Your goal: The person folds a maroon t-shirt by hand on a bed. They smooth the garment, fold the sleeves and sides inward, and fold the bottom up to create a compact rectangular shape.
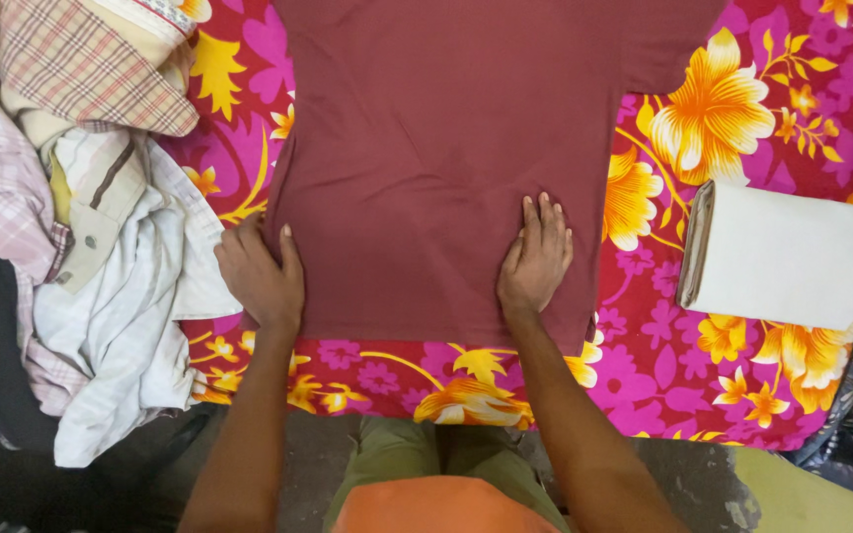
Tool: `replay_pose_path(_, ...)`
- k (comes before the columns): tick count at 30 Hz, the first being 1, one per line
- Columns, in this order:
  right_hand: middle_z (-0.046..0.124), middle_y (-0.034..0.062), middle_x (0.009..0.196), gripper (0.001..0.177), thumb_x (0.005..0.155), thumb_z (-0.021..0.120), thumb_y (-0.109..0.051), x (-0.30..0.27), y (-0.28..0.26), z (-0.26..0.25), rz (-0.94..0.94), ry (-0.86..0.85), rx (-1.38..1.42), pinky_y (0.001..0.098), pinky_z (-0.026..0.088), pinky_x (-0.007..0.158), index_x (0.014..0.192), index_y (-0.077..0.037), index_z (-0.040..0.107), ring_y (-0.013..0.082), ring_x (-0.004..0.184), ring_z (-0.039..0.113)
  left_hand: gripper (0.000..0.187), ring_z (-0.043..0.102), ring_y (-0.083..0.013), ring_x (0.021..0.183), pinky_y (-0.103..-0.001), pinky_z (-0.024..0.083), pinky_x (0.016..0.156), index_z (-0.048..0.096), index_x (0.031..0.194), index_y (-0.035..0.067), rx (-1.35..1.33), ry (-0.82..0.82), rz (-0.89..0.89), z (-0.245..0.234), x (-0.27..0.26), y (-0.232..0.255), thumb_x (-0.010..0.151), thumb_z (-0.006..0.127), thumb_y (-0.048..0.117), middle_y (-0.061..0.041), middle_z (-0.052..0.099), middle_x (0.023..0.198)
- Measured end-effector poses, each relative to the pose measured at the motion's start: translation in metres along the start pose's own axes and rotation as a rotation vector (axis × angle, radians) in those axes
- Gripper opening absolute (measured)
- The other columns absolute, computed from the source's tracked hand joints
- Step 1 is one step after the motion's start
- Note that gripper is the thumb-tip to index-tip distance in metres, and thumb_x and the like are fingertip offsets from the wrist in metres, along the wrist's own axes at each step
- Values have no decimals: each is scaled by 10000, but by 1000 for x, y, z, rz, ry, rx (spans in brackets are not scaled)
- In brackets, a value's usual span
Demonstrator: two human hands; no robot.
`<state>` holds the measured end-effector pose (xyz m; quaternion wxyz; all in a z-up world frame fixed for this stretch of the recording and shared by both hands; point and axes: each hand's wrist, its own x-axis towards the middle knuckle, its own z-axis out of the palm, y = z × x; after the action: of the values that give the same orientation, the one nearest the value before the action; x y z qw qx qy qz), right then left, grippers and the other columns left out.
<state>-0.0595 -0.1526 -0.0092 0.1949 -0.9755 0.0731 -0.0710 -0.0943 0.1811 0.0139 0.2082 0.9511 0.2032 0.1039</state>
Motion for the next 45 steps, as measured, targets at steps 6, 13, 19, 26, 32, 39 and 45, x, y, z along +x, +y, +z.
replay_pose_path(6, 472, 68, 1609, 471, 1035, 505, -135, -1, 1, 3, -9, -8, -29, 524, 226, 1261, 1504, -147, 552, 288, 1524, 373, 367, 653, -399, 712, -512, 475, 647, 621, 1036, 57, 130, -136, -56, -17, -22, -26, 1061, 635, 423, -188, 668, 752)
replay_pose_path(13, 405, 140, 1648, 495, 1059, 489, -186, -21, 1, -12, -51, -45, -41, 550, 223, 1259, 1550, -126, 514, 362, 1528, 348, 344, 645, -384, 582, -495, 459, 535, 598, 925, 92, 195, -188, -28, -38, -15, -41, 1052, 633, 410, -153, 658, 637)
replay_pose_path(19, 339, 132, 1687, 519, 1083, 467, -221, -33, 0, -9, -19, -39, -131, 578, 210, 1255, 1596, -147, 441, 362, 1550, 305, 338, 576, -359, 1206, -517, 452, 981, 609, 1247, 33, -3, -47, -53, -46, -12, 6, 940, 651, 169, -178, 621, 1304)
replay_pose_path(26, 325, 103, 1693, 541, 1044, 467, -197, -30, -15, 0, 104, -21, -185, 593, 190, 1252, 1583, -168, 443, 337, 1565, 279, 584, 314, -295, 1556, -487, 238, 1273, 469, 1567, 136, -144, -407, 648, 49, -26, 137, 1013, 596, 272, -50, 388, 1668)
replay_pose_path(32, 311, 122, 1692, 584, 1009, 484, -207, -26, -16, -2, 114, -45, -211, 594, 200, 1246, 1589, -167, 425, 348, 1564, 266, 620, 271, -287, 1546, -566, 202, 1257, 439, 1553, 243, -155, -481, 660, 75, -6, 138, 995, 572, 478, -34, 340, 1658)
replay_pose_path(39, 277, 139, 1704, 610, 1021, 469, -231, -27, -11, -7, 76, -73, -266, 594, 208, 1247, 1623, -188, 379, 365, 1565, 255, 704, 233, -321, 1554, -570, 177, 1246, 394, 1597, 213, 20, -367, 399, 31, 39, 58, 995, 546, 544, -75, 313, 1677)
replay_pose_path(45, 265, 165, 1704, 619, 1029, 462, -255, -21, -6, -11, 41, -120, -261, 607, 209, 1231, 1635, -186, 354, 382, 1556, 247, 741, 255, -319, 1552, -576, 182, 1233, 396, 1597, 104, 70, -308, 334, 9, 55, 15, 998, 568, 506, -79, 338, 1670)
